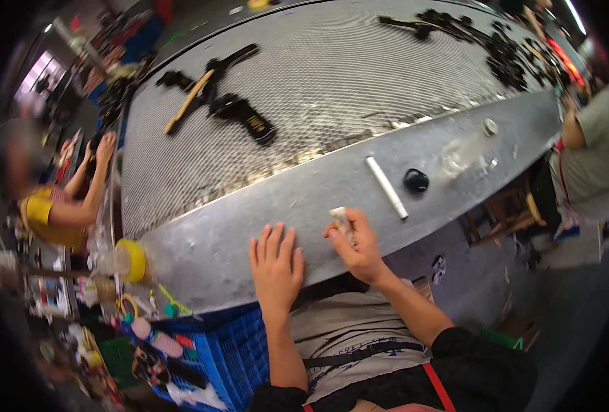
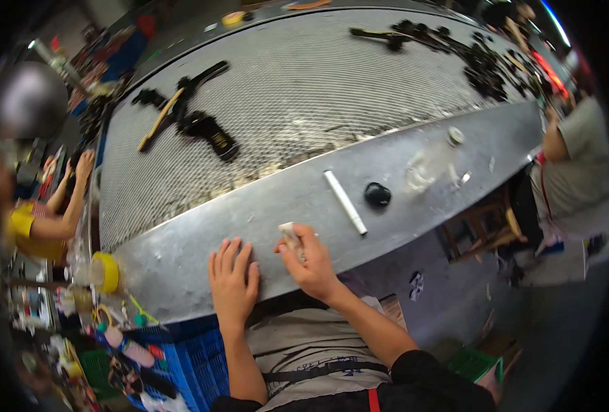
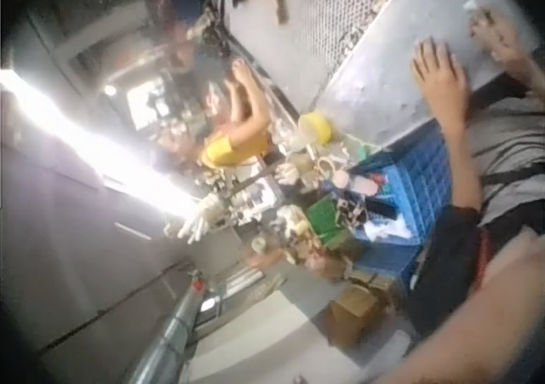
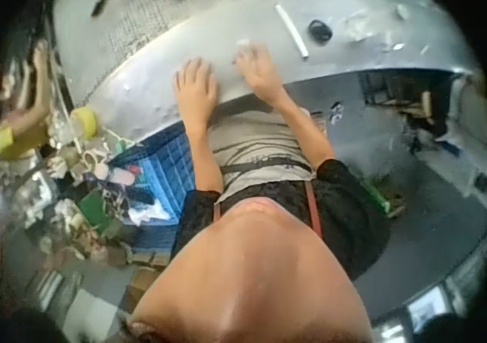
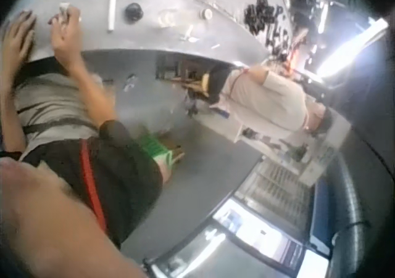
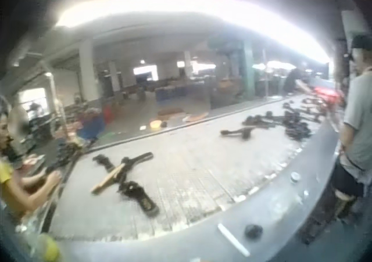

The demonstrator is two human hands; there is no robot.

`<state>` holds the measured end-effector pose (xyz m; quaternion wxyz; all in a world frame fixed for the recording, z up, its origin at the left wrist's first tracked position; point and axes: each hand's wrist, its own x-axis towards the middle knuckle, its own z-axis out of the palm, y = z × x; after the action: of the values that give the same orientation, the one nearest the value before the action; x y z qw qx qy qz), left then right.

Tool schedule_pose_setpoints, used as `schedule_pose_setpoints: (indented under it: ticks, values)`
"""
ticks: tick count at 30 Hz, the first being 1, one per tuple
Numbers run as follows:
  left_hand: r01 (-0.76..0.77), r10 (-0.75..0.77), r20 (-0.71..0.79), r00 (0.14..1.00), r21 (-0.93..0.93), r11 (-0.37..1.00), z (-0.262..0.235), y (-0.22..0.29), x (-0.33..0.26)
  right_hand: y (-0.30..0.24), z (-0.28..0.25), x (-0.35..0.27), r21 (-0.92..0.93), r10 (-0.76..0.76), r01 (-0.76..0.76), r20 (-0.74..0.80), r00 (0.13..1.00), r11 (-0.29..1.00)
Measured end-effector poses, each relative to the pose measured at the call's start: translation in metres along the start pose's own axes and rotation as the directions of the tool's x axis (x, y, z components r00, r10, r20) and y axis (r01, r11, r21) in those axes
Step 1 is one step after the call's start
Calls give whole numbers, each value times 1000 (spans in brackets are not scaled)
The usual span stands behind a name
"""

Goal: Cleaning and inspecting shoe soles and uppers at a manufacturing conveyor belt.

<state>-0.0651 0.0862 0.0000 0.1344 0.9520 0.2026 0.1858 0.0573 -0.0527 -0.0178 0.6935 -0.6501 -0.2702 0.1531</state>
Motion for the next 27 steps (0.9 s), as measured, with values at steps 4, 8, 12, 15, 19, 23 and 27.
schedule_pose_setpoints:
  ticks: [4,8,12,15,19,23,27]
  values:
    - [-15,15,-2,1000,12,1000,2,6,0,0,-5,1,17,-17,16,26,1000,1000]
    - [-30,29,18,999,13,999,4,9,-2,-12,-5,18,-6,19,-19,93,995,1000]
    - [-33,33,8,999,19,999,8,10,0,-45,9,94,-256,-79,118,159,984,960]
    - [-18,18,22,1000,22,1000,7,12,2,-54,19,199,-513,-91,168,172,981,842]
    - [9,-9,44,999,2,1000,8,16,11,-12,-24,337,-811,35,11,40,999,585]
    - [52,-52,101,993,2,999,6,20,18,53,-113,414,-937,2,-149,-156,988,315]
    - [38,-44,160,986,39,999,11,23,24,103,-215,471,-955,-139,-232,-259,956,187]
